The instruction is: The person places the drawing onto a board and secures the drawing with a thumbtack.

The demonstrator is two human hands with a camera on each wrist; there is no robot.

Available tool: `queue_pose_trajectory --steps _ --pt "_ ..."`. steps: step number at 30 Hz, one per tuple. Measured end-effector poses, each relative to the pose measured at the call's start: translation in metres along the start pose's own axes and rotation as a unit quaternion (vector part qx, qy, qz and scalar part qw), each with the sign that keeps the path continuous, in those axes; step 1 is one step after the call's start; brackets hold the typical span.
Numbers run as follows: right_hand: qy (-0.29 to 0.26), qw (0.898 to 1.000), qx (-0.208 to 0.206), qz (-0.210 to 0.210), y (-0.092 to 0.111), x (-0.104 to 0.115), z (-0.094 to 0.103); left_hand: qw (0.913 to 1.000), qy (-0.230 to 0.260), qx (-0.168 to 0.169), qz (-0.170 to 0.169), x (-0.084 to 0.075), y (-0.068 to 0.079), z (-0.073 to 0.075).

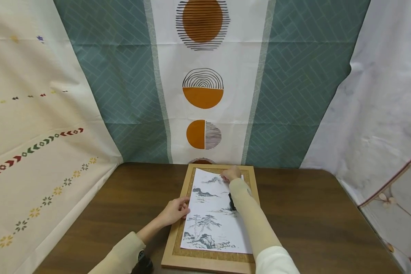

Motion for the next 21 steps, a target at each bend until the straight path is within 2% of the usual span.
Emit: queue_pose_trajectory --steps 10,15,17,21 --pt "-0.060 0.998 0.016 0.001 -0.005 -0.011 -0.001 1.0000 0.005 -0.003 -0.002 0.001 0.000 0.001" --pt "-0.115 0.990 0.070 -0.029 -0.003 -0.015 -0.005 0.9992 0.025 -0.028 0.015 0.003 0.000 0.006" --pt "-0.120 0.988 0.090 -0.043 -0.001 -0.014 -0.006 0.9982 0.037 -0.037 0.028 0.005 0.000 0.008" --pt "-0.107 0.985 0.120 -0.055 0.005 -0.010 -0.004 0.9973 0.045 -0.048 0.032 0.004 0.000 0.011"
Point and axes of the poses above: each hand's wrist, its own y-axis away from the middle knuckle, its own z-axis out of the back of the hand, x = y × z, the point moved 10 cm from there along -y, towards the middle knuckle, and after that the axes turned 2 degrees about z, right-handed, at the moved point
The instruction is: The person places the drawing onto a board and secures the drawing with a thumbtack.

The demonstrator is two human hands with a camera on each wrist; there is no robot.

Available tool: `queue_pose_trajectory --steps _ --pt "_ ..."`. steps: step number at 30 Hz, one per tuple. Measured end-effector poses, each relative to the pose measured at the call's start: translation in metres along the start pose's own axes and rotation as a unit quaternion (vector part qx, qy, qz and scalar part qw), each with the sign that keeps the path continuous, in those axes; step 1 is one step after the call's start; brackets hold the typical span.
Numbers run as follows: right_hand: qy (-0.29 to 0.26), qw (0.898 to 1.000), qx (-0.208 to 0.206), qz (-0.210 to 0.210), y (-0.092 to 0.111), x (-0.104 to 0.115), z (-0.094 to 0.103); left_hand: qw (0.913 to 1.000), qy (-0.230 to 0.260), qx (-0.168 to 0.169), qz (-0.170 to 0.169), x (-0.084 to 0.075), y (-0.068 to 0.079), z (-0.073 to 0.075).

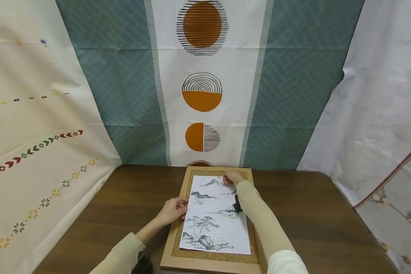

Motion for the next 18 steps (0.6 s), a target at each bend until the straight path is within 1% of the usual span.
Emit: queue_pose_trajectory --steps 2,5,8,12,14,18 --pt "0.001 1.000 0.003 -0.004 0.002 0.003 0.001 1.0000 0.001 -0.003 0.001 -0.001 -0.001 0.002" --pt "0.014 1.000 0.005 0.006 0.006 0.009 0.001 0.9999 0.001 -0.013 -0.006 -0.002 -0.003 0.006" --pt "0.030 0.999 0.006 0.016 0.010 0.014 -0.001 0.9998 0.005 -0.016 -0.005 0.000 -0.003 0.009" --pt "0.039 0.999 0.014 0.015 0.012 0.015 -0.004 0.9997 0.009 -0.021 -0.004 0.003 -0.002 0.014" --pt "0.047 0.998 0.016 0.025 0.012 0.018 -0.005 0.9995 0.006 -0.030 -0.007 0.003 -0.001 0.018" --pt "0.078 0.995 0.015 0.057 0.015 0.027 -0.006 0.9988 0.002 -0.048 -0.014 0.003 -0.002 0.027"
Point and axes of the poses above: each hand's wrist, its own y-axis away from the middle knuckle, its own z-axis out of the back of the hand, x = y × z, the point moved 10 cm from there along -y, towards the middle knuckle, and after that the axes turned 2 degrees about z, right-handed, at the moved point
